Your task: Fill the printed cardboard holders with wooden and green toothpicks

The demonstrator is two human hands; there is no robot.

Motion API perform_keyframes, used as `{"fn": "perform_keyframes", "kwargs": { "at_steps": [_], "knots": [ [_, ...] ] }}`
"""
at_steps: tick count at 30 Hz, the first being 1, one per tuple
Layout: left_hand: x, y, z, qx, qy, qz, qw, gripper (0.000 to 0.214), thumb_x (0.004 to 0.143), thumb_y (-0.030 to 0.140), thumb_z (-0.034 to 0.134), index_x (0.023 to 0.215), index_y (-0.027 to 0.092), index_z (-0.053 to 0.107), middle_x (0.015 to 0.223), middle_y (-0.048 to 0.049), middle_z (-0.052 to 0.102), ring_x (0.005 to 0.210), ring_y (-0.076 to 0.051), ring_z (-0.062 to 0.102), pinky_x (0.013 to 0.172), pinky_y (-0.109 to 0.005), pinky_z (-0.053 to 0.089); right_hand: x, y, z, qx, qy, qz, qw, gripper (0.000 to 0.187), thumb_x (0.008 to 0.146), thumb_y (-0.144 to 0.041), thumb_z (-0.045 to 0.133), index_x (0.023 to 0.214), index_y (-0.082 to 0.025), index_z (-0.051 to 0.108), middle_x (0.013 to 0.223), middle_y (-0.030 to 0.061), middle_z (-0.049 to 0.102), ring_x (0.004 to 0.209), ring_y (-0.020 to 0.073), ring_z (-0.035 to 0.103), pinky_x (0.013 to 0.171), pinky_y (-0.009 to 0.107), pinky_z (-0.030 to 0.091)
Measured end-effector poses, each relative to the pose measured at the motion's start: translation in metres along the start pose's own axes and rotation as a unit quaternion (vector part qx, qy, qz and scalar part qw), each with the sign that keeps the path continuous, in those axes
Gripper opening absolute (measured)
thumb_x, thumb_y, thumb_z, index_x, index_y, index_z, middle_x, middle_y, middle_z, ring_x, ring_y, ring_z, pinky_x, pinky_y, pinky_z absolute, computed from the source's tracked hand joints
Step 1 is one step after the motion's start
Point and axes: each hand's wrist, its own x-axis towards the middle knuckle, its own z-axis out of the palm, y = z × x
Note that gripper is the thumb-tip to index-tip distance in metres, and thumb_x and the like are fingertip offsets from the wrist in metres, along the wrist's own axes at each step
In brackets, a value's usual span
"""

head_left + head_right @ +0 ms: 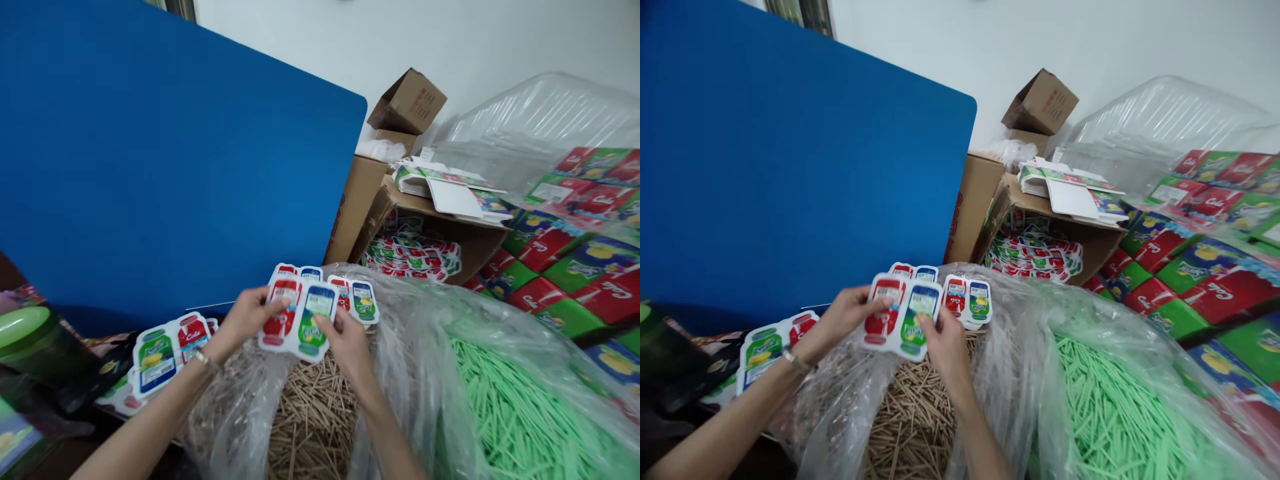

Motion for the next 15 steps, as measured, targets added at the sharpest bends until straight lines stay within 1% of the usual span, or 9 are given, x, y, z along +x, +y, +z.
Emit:
{"fn": "perform_keyframes", "kwargs": {
  "at_steps": [2, 4, 7, 9, 10, 12, 13, 14, 15],
  "knots": [
    [0.032, 0.006, -0.008, 0.024, 0.029, 0.027, 0.999, 0.028, 0.069, 0.039, 0.065, 0.083, 0.015, 0.067, 0.071, -0.0042, 0.073, 0.061, -0.020, 0.067, 0.054, -0.029, 0.053, 0.033, -0.007, 0.006, -0.029, 0.012, -0.014, 0.999, 0.025, 0.076, -0.031, 0.056, 0.095, -0.016, 0.064, 0.087, 0.0058, 0.073, 0.077, 0.0214, 0.067, 0.068, 0.031, 0.053],
    [0.058, 0.008, -0.014, 0.058, 0.047, 0.057, 0.996, 0.035, 0.069, 0.040, 0.065, 0.095, 0.016, 0.066, 0.080, -0.0043, 0.073, 0.071, -0.022, 0.068, 0.061, -0.029, 0.053, 0.058, -0.012, 0.011, -0.063, 0.017, -0.017, 0.998, 0.025, 0.075, -0.028, 0.056, 0.097, -0.017, 0.064, 0.087, 0.0051, 0.073, 0.078, 0.0218, 0.067, 0.069, 0.031, 0.052],
    [0.079, 0.002, -0.017, 0.127, 0.061, 0.076, 0.987, 0.041, 0.064, 0.036, 0.070, 0.101, 0.019, 0.066, 0.088, -0.0043, 0.073, 0.085, -0.027, 0.066, 0.074, -0.034, 0.051, 0.078, -0.011, 0.014, -0.130, 0.022, -0.007, 0.991, 0.026, 0.071, -0.023, 0.060, 0.095, -0.016, 0.065, 0.085, 0.0077, 0.072, 0.083, 0.0269, 0.066, 0.075, 0.036, 0.049],
    [0.082, -0.007, -0.016, 0.172, 0.082, 0.077, 0.979, 0.049, 0.060, 0.034, 0.073, 0.106, 0.018, 0.064, 0.102, -0.0086, 0.070, 0.101, -0.031, 0.060, 0.086, -0.039, 0.045, 0.079, -0.006, 0.016, -0.174, 0.030, -0.001, 0.984, 0.035, 0.068, -0.021, 0.063, 0.102, -0.013, 0.064, 0.095, 0.0125, 0.069, 0.097, 0.0316, 0.061, 0.085, 0.041, 0.044],
    [0.081, -0.012, -0.014, 0.189, 0.093, 0.076, 0.975, 0.056, 0.059, 0.034, 0.073, 0.111, 0.017, 0.062, 0.113, -0.0119, 0.065, 0.110, -0.034, 0.055, 0.092, -0.041, 0.040, 0.078, -0.002, 0.017, -0.192, 0.036, 0.000, 0.981, 0.041, 0.068, -0.021, 0.063, 0.108, -0.012, 0.061, 0.104, 0.0152, 0.066, 0.106, 0.0332, 0.056, 0.091, 0.042, 0.039],
    [0.076, -0.023, -0.010, 0.211, 0.110, 0.073, 0.968, 0.071, 0.060, 0.039, 0.072, 0.123, 0.011, 0.053, 0.132, -0.0180, 0.051, 0.125, -0.036, 0.039, 0.101, -0.043, 0.030, 0.074, 0.005, 0.019, -0.219, 0.043, 0.005, 0.975, 0.049, 0.073, -0.024, 0.060, 0.119, -0.009, 0.054, 0.120, 0.0188, 0.058, 0.118, 0.0330, 0.046, 0.097, 0.041, 0.033],
    [0.073, -0.028, -0.008, 0.216, 0.114, 0.070, 0.967, 0.076, 0.062, 0.043, 0.070, 0.127, 0.009, 0.048, 0.138, -0.0196, 0.044, 0.130, -0.036, 0.033, 0.103, -0.043, 0.027, 0.072, 0.008, 0.020, -0.227, 0.042, 0.008, 0.973, 0.050, 0.077, -0.027, 0.056, 0.123, -0.008, 0.051, 0.124, 0.0192, 0.055, 0.120, 0.0316, 0.044, 0.098, 0.040, 0.033],
    [0.070, -0.032, -0.006, 0.219, 0.114, 0.065, 0.967, 0.078, 0.066, 0.047, 0.066, 0.130, 0.008, 0.044, 0.140, -0.0202, 0.040, 0.132, -0.035, 0.029, 0.104, -0.042, 0.026, 0.071, 0.012, 0.022, -0.232, 0.036, 0.012, 0.972, 0.048, 0.080, -0.029, 0.052, 0.124, -0.009, 0.049, 0.125, 0.0186, 0.055, 0.119, 0.0298, 0.046, 0.096, 0.038, 0.035],
    [0.068, -0.037, -0.005, 0.220, 0.113, 0.059, 0.967, 0.078, 0.069, 0.051, 0.062, 0.131, 0.008, 0.042, 0.140, -0.0203, 0.040, 0.132, -0.034, 0.029, 0.103, -0.041, 0.028, 0.069, 0.014, 0.024, -0.236, 0.028, 0.015, 0.971, 0.047, 0.083, -0.030, 0.048, 0.125, -0.009, 0.048, 0.122, 0.0176, 0.057, 0.116, 0.0280, 0.050, 0.093, 0.036, 0.038]
  ]
}}
